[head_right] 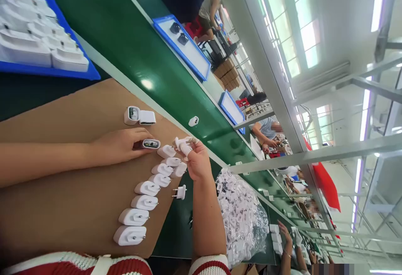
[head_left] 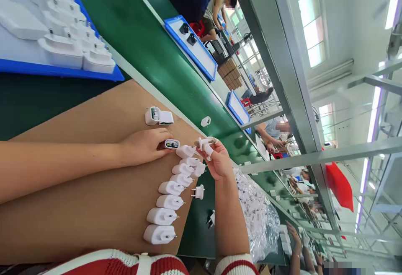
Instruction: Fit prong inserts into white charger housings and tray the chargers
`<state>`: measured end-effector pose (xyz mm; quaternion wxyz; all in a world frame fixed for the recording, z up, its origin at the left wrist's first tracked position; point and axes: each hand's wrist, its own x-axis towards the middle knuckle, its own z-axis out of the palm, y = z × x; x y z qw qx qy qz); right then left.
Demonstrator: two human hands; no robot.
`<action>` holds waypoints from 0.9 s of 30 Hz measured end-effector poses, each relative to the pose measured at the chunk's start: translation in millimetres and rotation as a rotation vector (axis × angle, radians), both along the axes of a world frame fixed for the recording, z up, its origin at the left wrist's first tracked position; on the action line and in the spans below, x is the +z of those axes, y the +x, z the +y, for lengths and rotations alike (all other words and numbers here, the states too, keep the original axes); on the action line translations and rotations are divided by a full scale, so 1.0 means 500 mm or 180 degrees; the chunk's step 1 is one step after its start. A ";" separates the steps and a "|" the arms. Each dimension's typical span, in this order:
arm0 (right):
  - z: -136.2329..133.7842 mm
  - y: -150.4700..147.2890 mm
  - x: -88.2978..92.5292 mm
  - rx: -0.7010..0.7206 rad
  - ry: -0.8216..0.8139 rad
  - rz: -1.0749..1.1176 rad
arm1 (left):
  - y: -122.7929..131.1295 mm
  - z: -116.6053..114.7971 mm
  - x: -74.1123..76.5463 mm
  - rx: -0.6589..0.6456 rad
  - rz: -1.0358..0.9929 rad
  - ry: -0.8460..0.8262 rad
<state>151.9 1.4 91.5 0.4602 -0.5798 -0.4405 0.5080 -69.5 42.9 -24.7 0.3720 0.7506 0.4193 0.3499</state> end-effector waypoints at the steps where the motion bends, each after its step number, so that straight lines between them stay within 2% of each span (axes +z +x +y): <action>1: 0.010 -0.011 -0.001 0.0066 0.0027 -0.0106 | -0.002 0.002 0.003 -0.0086 -0.0023 -0.0024; 7: 0.050 -0.058 -0.023 0.0284 0.0348 -0.1342 | -0.010 0.010 0.010 -0.0239 -0.0024 -0.0088; 10: 0.057 -0.069 -0.030 0.0609 0.0517 -0.1789 | -0.014 0.008 0.015 -0.0239 0.0010 -0.0138; 14: 0.059 -0.070 -0.021 0.1159 0.0200 -0.1839 | -0.016 0.008 0.021 -0.0274 0.0067 -0.0262; 16: 0.056 -0.072 -0.012 0.1180 0.0182 -0.2054 | -0.016 0.010 0.021 -0.0291 0.0079 -0.0328; 19: 0.049 -0.081 -0.005 0.1005 0.0733 -0.3145 | -0.016 0.013 0.021 -0.0311 0.0068 -0.0359; 22: 0.045 -0.094 -0.009 0.1190 0.1228 -0.4040 | -0.016 0.015 0.023 -0.0314 0.0056 -0.0354; 27: 0.055 -0.102 -0.031 0.1507 0.1115 -0.4851 | -0.018 0.013 0.029 -0.0249 0.0039 -0.0404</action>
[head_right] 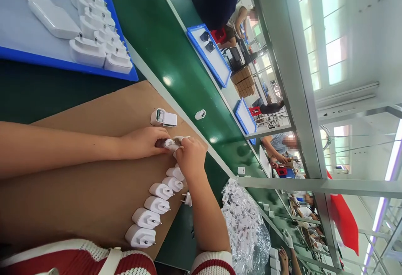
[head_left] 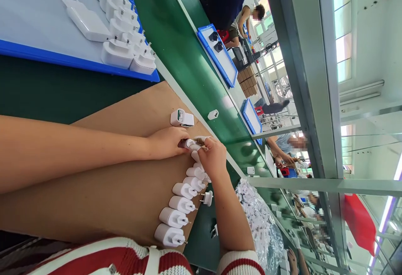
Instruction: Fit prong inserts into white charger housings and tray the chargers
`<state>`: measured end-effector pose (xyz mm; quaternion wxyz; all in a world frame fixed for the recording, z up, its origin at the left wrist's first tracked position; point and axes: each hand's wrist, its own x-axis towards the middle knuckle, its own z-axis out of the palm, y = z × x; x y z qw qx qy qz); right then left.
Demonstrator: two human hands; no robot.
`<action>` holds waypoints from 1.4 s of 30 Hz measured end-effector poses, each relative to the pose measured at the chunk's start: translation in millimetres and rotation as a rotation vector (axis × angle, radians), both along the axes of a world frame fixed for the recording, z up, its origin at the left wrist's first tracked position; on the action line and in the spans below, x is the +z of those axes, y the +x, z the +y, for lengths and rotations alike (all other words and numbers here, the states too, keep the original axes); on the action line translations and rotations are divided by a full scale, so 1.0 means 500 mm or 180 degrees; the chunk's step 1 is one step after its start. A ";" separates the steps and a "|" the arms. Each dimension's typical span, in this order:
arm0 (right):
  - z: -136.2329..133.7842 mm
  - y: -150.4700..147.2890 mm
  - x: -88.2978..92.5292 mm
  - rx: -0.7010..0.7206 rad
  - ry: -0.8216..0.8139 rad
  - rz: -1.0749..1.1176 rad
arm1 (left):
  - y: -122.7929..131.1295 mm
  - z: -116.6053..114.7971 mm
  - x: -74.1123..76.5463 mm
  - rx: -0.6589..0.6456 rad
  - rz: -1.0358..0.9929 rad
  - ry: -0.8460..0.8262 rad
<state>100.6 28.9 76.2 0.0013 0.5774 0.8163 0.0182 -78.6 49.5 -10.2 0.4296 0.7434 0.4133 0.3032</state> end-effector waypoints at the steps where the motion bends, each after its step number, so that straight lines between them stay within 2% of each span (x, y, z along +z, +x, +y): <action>1: 0.002 0.000 -0.003 0.0047 -0.0011 -0.0109 | 0.000 0.000 0.001 -0.0008 -0.0009 -0.0004; 7: 0.011 -0.006 -0.001 0.0599 -0.0052 -0.0617 | 0.003 0.005 -0.003 -0.0025 -0.0038 0.0058; 9: 0.015 -0.014 0.000 0.0634 -0.0121 -0.0712 | 0.005 0.007 -0.006 -0.0035 -0.0031 0.0067; 14: 0.019 -0.037 -0.003 0.0128 -0.0188 -0.0524 | 0.011 0.007 -0.003 0.0019 0.0077 0.0055; 17: -0.002 -0.016 0.005 0.0008 -0.0103 -0.0157 | 0.009 0.002 0.009 0.0050 0.0202 0.0045; 20: -0.073 0.064 0.017 -0.0193 0.0434 0.0556 | -0.007 -0.018 0.014 -0.0109 0.0344 0.0054; 21: -0.108 0.102 0.018 -0.0350 0.0661 0.0816 | -0.015 -0.031 0.012 -0.0206 0.0389 0.0041; 23: -0.190 0.183 0.012 -0.0730 0.0797 0.1060 | -0.034 -0.064 0.001 -0.0428 0.0458 -0.0027; 26: -0.307 0.277 -0.019 -0.1257 0.0425 0.1058 | -0.067 -0.115 -0.007 -0.0904 0.0498 -0.0306; 28: -0.356 0.301 -0.050 -0.1345 0.0094 0.1153 | -0.089 -0.122 0.008 -0.1154 0.0649 -0.0538; 30: -0.376 0.299 -0.081 -0.1296 -0.0171 0.1295 | -0.103 -0.089 0.047 -0.1338 0.0920 -0.0676; 32: -0.372 0.283 -0.105 -0.1248 -0.0279 0.1499 | -0.104 -0.013 0.099 -0.1505 0.1154 -0.0585; 33: -0.364 0.275 -0.113 -0.1266 -0.0278 0.1615 | -0.097 0.036 0.126 -0.1422 0.1106 -0.0306; 34: -0.355 0.268 -0.119 -0.1312 -0.0253 0.1728 | -0.087 0.088 0.149 -0.1084 0.1047 0.0032; 36: -0.341 0.261 -0.122 -0.1432 -0.0140 0.1933 | -0.057 0.191 0.180 -0.0160 0.1230 0.0351; 37: -0.337 0.260 -0.121 -0.1484 -0.0043 0.2016 | -0.041 0.237 0.186 0.0275 0.1277 0.0552; 39: -0.335 0.263 -0.112 -0.1544 0.0226 0.2147 | -0.012 0.311 0.179 0.0637 0.1437 0.0610; 42: -0.341 0.270 -0.092 -0.1670 0.0593 0.2483 | 0.012 0.380 0.145 0.0697 0.1528 0.0219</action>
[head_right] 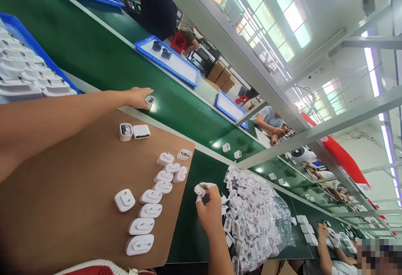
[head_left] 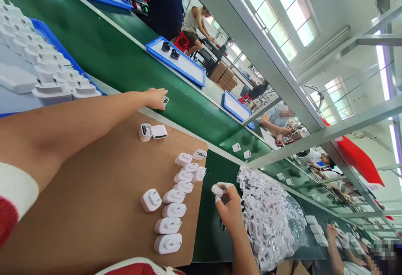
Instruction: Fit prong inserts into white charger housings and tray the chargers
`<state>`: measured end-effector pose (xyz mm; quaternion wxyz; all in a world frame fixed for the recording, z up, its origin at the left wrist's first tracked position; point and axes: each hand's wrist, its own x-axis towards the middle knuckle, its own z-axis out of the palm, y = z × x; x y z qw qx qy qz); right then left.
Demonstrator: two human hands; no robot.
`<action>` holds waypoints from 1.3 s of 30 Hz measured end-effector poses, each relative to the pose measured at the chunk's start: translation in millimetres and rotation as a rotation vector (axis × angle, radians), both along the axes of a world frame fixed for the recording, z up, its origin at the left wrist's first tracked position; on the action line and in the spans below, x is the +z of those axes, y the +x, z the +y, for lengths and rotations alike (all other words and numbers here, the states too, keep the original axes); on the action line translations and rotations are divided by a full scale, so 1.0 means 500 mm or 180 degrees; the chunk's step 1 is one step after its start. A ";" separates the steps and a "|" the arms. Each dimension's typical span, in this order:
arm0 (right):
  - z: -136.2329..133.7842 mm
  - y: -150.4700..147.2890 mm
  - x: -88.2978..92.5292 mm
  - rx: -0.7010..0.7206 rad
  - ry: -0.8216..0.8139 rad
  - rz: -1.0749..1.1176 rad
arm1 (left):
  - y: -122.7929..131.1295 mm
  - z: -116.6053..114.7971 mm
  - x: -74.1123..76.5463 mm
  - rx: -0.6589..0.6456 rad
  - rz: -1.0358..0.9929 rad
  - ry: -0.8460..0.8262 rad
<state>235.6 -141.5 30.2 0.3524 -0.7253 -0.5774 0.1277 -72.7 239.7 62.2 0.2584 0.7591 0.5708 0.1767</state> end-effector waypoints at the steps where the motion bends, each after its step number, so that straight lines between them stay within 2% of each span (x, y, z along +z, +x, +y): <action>1: -0.001 0.002 0.008 -0.0055 0.0053 0.0234 | 0.002 0.012 -0.011 0.0023 -0.0017 -0.0128; 4: 0.010 -0.001 0.038 -0.0223 -0.0050 0.1201 | -0.002 0.013 -0.020 0.0067 -0.0117 -0.0110; 6: 0.030 -0.011 0.061 -0.0373 -0.0152 0.1655 | -0.006 -0.019 -0.007 0.0054 -0.0227 0.0154; 9: 0.078 -0.040 0.095 -0.0425 -0.0175 0.1944 | -0.004 -0.117 0.016 -0.0234 -0.0467 0.0502; 11: 0.117 -0.065 0.113 -0.0276 -0.0169 0.2135 | -0.004 -0.202 0.012 -0.0512 -0.0552 0.0602; 14: 0.171 -0.106 0.129 0.0055 -0.0245 0.2458 | -0.009 -0.317 -0.031 -0.0673 -0.0510 0.0523; 17: 0.209 -0.147 0.136 0.0297 -0.0449 0.2588 | -0.015 -0.380 -0.091 -0.0619 -0.0202 0.0257; 20: 0.228 -0.183 0.135 0.0428 -0.0577 0.2545 | -0.021 -0.390 -0.130 -0.0585 -0.0282 0.0038; 23: 0.239 -0.209 0.129 0.0517 -0.0550 0.2375 | -0.031 -0.376 -0.145 -0.0665 -0.0729 -0.0124; 28: 0.260 -0.236 0.112 0.0575 -0.0447 0.1385 | -0.041 -0.361 -0.151 -0.0972 -0.0988 -0.0415; 33: 0.287 -0.251 0.102 0.0974 -0.0275 0.0255 | -0.033 -0.361 -0.160 -0.0781 -0.1006 -0.0259; 36: 0.300 -0.253 0.103 0.1167 -0.0469 0.0062 | -0.037 -0.364 -0.162 -0.0964 -0.1182 -0.0235; 39: 0.309 -0.252 0.101 0.1199 -0.0733 0.0296 | -0.039 -0.366 -0.158 -0.1037 -0.1192 -0.0301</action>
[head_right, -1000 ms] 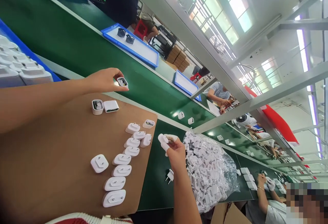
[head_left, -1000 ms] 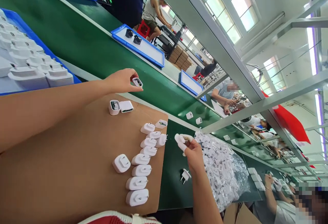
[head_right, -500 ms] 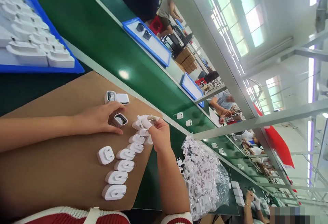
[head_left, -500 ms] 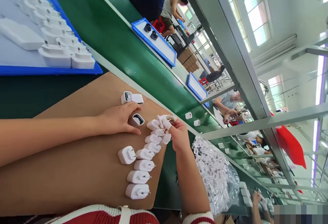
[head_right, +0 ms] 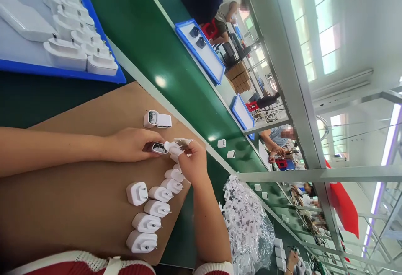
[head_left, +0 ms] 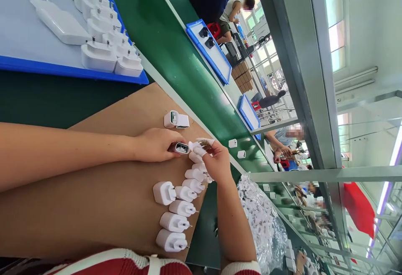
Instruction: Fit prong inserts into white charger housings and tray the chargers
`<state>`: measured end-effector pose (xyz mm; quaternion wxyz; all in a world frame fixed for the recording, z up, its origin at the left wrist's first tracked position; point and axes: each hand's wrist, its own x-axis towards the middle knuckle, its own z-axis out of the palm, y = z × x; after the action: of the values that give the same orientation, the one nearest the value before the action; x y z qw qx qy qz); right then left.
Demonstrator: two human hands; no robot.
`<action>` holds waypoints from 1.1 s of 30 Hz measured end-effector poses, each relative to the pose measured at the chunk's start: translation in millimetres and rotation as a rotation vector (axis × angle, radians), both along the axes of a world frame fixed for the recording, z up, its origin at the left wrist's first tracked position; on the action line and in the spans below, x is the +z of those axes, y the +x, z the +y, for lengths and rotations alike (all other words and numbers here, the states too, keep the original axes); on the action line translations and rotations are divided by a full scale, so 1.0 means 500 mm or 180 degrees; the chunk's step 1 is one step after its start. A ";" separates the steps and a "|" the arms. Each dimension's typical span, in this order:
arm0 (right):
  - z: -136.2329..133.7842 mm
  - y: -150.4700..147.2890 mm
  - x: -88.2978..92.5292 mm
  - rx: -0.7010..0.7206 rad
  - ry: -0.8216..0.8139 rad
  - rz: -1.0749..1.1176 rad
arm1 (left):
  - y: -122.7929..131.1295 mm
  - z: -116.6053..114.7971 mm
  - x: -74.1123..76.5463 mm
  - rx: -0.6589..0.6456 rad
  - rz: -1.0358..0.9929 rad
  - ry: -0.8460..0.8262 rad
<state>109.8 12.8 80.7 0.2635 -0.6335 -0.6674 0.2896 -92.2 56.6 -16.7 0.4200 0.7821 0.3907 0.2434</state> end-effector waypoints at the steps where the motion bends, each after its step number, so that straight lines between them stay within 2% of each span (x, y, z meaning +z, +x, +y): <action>1: 0.002 0.001 -0.001 -0.0019 -0.0094 0.0125 | 0.001 -0.001 0.003 0.0075 0.0029 -0.0037; 4: 0.004 0.003 -0.005 -0.0057 -0.0234 0.0417 | 0.006 -0.002 0.012 0.0381 0.0149 -0.0183; 6: 0.003 0.002 -0.003 -0.0072 -0.0250 0.0488 | 0.002 -0.003 0.018 0.0380 0.0148 -0.0195; 11: 0.001 -0.005 0.008 -0.0132 -0.0168 0.0346 | -0.018 0.000 0.027 -0.0497 -0.0084 -0.0284; 12: 0.000 -0.006 0.009 -0.0145 -0.0143 0.0284 | -0.018 0.001 0.028 -0.0464 -0.0070 -0.0330; 16: 0.000 -0.008 0.008 -0.0177 -0.0063 0.0006 | -0.005 -0.002 0.025 0.0250 0.0103 -0.0356; 18: 0.001 -0.008 0.006 -0.0117 0.0035 -0.0244 | 0.000 -0.006 0.026 0.0303 0.0038 -0.0304; 22: 0.008 -0.019 0.000 0.0291 0.0412 -0.1071 | -0.004 -0.008 0.029 0.0038 -0.0071 -0.0287; 28: 0.026 -0.039 -0.016 0.0975 0.0623 -0.2281 | -0.005 0.003 0.021 0.0114 -0.0199 -0.0334; 33: 0.038 -0.030 -0.024 0.1462 0.0815 -0.2613 | -0.003 0.009 0.017 0.0103 -0.0176 -0.0389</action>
<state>94.8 32.0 68.8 -0.0163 -0.4942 -0.8690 -0.0179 -93.6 61.3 -8.4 0.4737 0.7415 0.4056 0.2474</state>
